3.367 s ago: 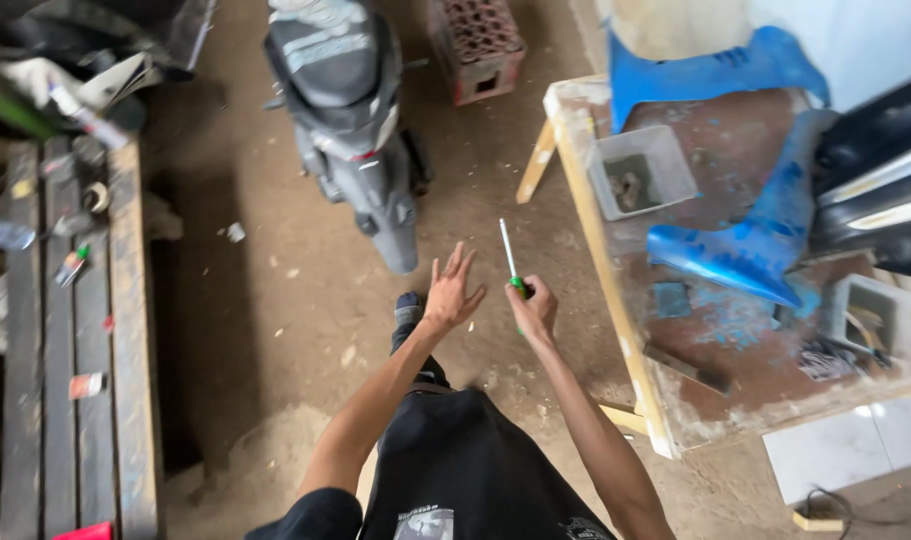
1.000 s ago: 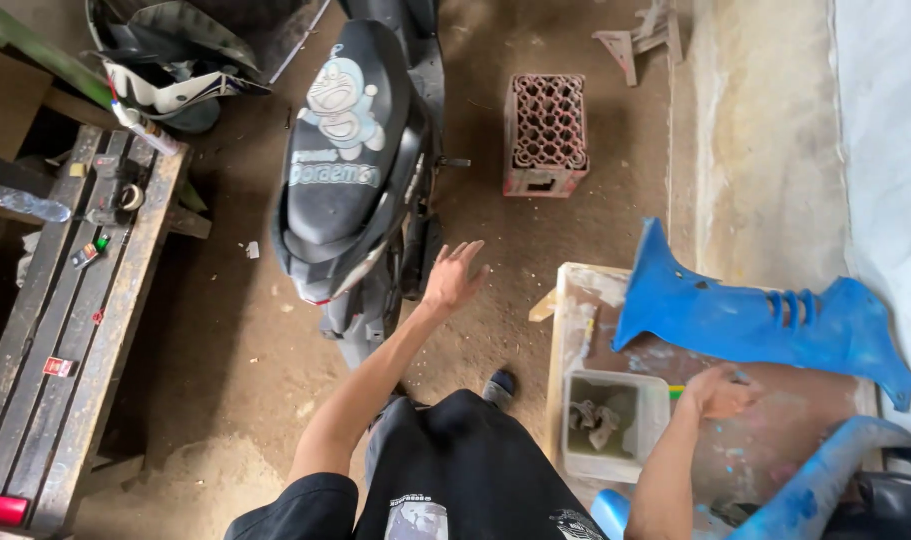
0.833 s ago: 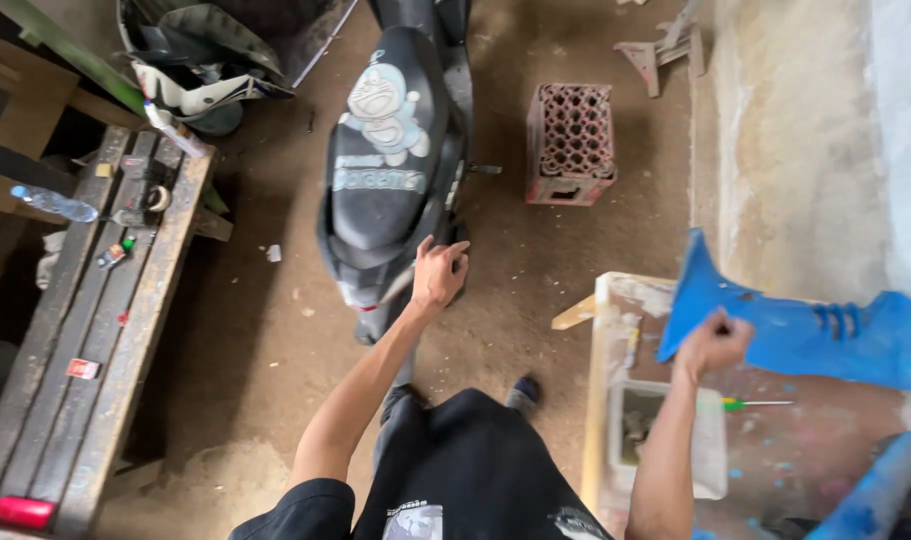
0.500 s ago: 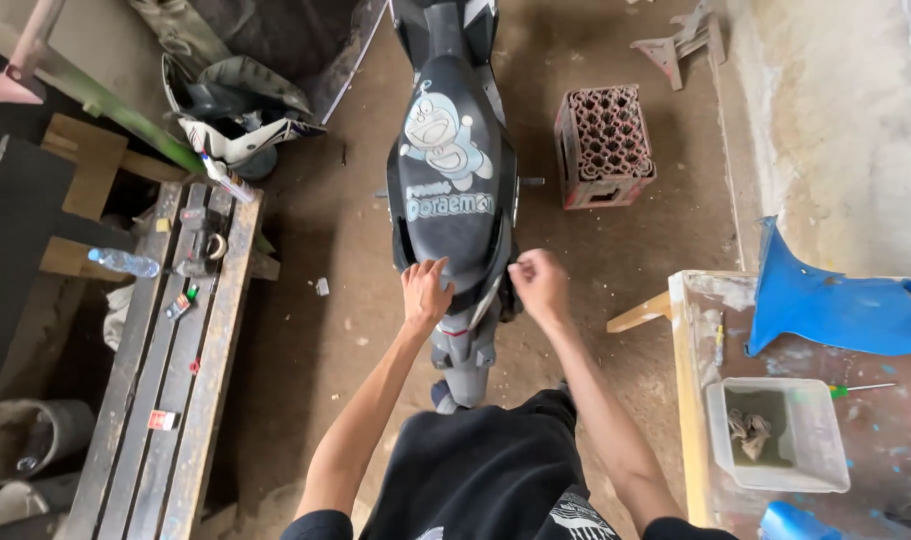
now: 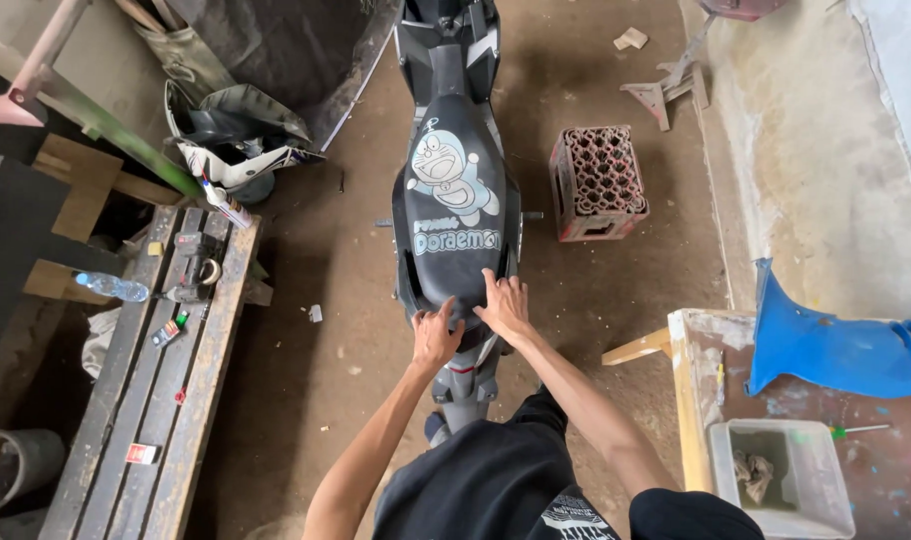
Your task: Repair a motorcycle by removing and installing screws on the body panels and seat using a screwdriver
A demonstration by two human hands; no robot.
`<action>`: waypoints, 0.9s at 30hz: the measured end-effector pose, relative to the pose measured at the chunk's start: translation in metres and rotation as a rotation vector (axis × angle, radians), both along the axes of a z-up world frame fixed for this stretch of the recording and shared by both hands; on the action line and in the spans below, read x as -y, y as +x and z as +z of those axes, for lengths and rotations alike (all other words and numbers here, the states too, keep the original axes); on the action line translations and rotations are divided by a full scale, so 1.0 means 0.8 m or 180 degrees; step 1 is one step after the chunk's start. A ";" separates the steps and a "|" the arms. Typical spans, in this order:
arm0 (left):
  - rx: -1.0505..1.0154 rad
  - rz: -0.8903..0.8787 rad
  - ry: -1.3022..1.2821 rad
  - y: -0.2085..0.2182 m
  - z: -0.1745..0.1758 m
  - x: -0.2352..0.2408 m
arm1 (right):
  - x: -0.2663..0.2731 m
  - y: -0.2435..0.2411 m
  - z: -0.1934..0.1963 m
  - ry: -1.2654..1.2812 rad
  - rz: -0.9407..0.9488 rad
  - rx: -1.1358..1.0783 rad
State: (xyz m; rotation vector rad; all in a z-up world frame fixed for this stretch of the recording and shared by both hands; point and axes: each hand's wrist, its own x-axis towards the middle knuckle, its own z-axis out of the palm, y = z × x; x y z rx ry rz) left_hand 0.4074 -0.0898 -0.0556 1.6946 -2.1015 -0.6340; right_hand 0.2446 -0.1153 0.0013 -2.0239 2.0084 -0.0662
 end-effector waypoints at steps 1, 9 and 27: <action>-0.0010 0.0030 0.0010 -0.003 -0.011 -0.001 | -0.001 -0.001 -0.001 0.0010 0.0030 -0.0010; 0.0054 0.2012 -0.0564 -0.068 0.005 0.009 | 0.023 -0.026 0.000 0.0355 0.0400 0.0512; -0.0870 0.2867 -0.2662 -0.167 0.172 0.091 | 0.134 -0.114 0.102 -0.1035 0.0598 0.2779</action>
